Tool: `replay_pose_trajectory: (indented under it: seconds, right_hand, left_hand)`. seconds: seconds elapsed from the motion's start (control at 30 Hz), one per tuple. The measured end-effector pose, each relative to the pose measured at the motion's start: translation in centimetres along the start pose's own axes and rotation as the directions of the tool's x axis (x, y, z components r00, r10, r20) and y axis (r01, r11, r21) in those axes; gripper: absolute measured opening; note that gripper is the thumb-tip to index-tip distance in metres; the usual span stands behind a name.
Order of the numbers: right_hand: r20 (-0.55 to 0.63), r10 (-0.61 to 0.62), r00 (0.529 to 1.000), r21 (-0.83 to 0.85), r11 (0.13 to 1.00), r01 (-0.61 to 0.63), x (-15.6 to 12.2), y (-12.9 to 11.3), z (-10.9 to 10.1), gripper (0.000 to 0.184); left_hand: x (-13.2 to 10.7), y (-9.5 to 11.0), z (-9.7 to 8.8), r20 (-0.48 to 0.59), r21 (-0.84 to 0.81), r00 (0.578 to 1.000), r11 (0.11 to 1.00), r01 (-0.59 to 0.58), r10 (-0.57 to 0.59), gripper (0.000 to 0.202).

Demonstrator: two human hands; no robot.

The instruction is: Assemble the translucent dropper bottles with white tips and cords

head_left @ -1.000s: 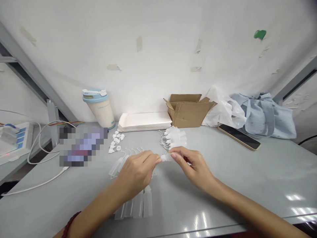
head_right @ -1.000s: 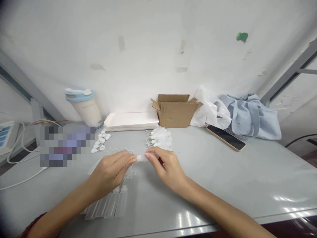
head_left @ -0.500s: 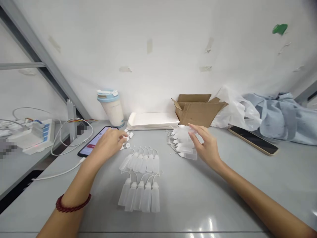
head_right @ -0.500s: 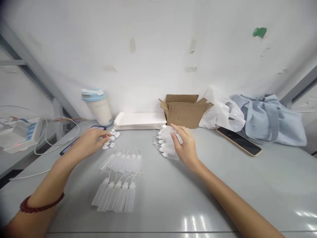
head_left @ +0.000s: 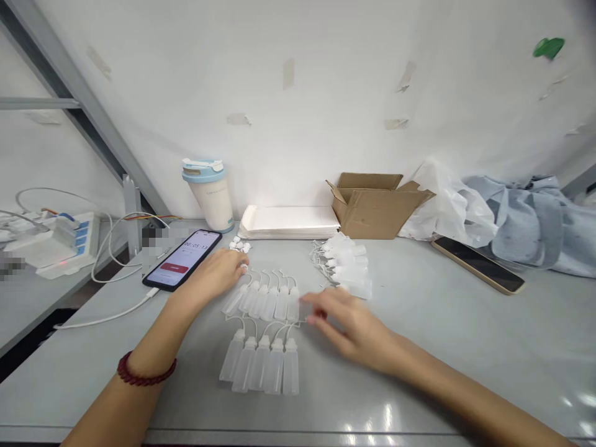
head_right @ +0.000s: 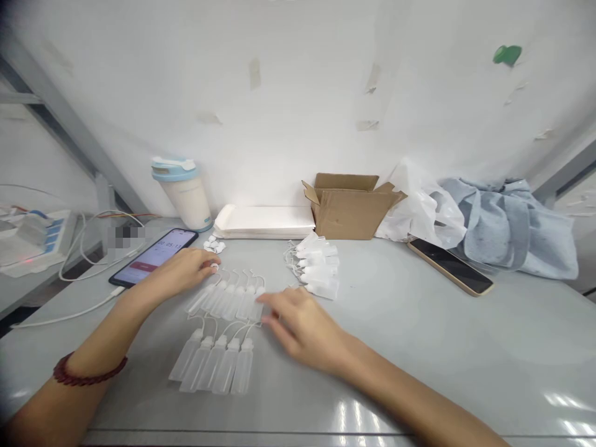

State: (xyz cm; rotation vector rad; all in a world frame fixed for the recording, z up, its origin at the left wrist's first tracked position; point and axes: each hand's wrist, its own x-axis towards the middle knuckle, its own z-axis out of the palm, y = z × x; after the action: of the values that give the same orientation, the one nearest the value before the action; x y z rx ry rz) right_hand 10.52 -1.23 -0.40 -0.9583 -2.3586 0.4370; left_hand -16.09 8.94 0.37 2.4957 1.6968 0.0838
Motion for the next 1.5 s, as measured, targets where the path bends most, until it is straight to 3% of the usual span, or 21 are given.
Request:
replay_pose_trajectory:
  seconds: [0.07,0.13,0.47,0.6,0.7,0.73,0.83,0.9,1.0,1.17,1.3,1.5]
  right_hand:
    - [0.216,-0.063,0.974,0.068,0.996,0.049,-0.4,-1.6,0.3,0.026]
    - [0.335,-0.112,0.936,0.094,0.992,0.085,-0.6,-2.6,0.3,0.026]
    - [0.463,-0.088,0.882,-0.002,0.995,0.1,-0.9,-2.5,0.3,0.024]
    - [0.438,-0.053,0.898,-0.067,0.994,0.092,-1.2,-2.2,-0.8,0.026]
    - [0.362,-0.034,0.932,-0.076,0.995,0.065,-1.4,-2.1,-2.4,0.028]
    - [0.323,-0.031,0.946,-0.062,0.997,0.054,-1.4,-2.0,-2.9,0.028]
    - [0.169,-0.02,0.985,0.013,1.0,0.018,-1.4,-1.7,-3.8,0.022]
    - [0.071,0.002,0.997,0.075,0.997,-0.007,-1.4,-1.4,-3.8,0.016]
    - [-0.016,0.052,0.999,0.151,0.987,-0.049,-1.3,-1.0,-3.2,0.01]
    - [0.077,0.214,0.974,0.32,0.92,-0.227,-1.2,-1.0,-2.8,0.008]
    - [0.246,0.283,0.927,0.543,0.752,-0.374,-0.9,-1.1,-3.1,0.011]
    - [0.225,0.311,0.923,0.697,0.611,-0.376,-1.0,-0.5,-2.6,0.021]
  left_hand:
    - [0.0,0.1,-0.1,0.003,-0.007,1.0,1.0,0.002,-0.002,0.024]
    - [0.1,0.2,-0.2,0.005,-0.017,1.0,1.0,0.006,-0.006,0.021]
    - [0.2,0.0,-0.4,-0.069,-0.051,0.998,0.999,0.0,-0.003,0.021]
    - [-0.4,2.0,-1.8,-0.202,-0.128,0.979,0.992,0.003,-0.029,0.031]
    - [-1.3,4.4,-2.8,-0.251,-0.385,0.966,0.921,-0.049,-0.054,0.033]
    - [-1.6,5.3,-2.9,-0.219,-0.5,0.974,0.864,-0.062,-0.057,0.032]
    - [-2.4,7.4,-2.8,-0.03,-0.811,0.999,0.583,-0.046,0.037,0.024]
    - [-2.8,8.5,-2.3,0.0,-0.9,0.995,0.433,-0.045,0.104,0.02]
    - [-3.1,9.7,-1.4,-0.011,-0.946,0.991,0.321,-0.053,0.132,0.018]
    - [-3.3,10.7,-0.4,-0.007,-0.965,0.993,0.26,-0.039,0.121,0.018]
    - [-3.4,10.6,-0.2,0.017,-0.954,0.992,0.299,-0.021,0.123,0.018]
    - [-3.3,10.6,0.0,0.052,-0.957,0.986,0.29,0.005,0.155,0.017]
